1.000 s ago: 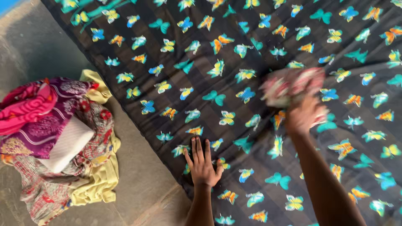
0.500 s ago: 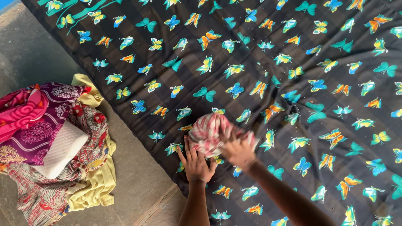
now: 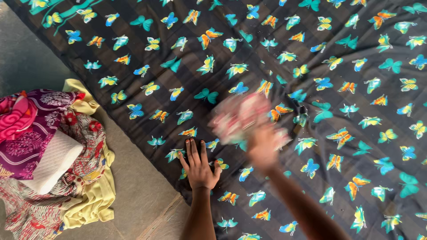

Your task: The person wipes a large black cloth featuring a butterfly pattern using a smaller folded cloth, moving it repeatedly across various sections of the surface while kneeling on the floor.

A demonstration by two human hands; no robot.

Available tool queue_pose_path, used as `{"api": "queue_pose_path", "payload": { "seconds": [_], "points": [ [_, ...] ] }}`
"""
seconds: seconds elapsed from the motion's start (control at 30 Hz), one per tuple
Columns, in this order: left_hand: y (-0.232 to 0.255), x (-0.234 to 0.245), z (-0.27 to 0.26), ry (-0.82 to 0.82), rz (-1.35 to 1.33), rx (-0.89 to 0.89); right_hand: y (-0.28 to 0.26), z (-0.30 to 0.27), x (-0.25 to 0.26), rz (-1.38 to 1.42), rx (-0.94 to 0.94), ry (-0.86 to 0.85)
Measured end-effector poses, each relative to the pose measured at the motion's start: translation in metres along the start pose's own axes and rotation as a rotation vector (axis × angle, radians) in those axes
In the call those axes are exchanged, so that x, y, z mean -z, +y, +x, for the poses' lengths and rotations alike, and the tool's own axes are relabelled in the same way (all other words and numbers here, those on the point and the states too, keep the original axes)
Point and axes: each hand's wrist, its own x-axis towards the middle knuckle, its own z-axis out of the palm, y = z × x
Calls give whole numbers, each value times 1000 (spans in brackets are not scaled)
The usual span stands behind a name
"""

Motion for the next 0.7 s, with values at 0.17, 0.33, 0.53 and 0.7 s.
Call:
{"api": "queue_pose_path", "payload": {
  "seconds": [0.17,0.33,0.53,0.7],
  "points": [
    [0,-4,0,305,-147,-116,-83,-16,4,-247,298,-354],
    [-5,-14,-2,198,-82,-46,29,-3,-13,-348,-56,-412],
    [-7,-14,-7,174,-73,-43,118,10,32,-558,-536,98],
    [-6,-14,-3,192,-84,-47,27,-22,11,-183,-154,205]
  ]
}}
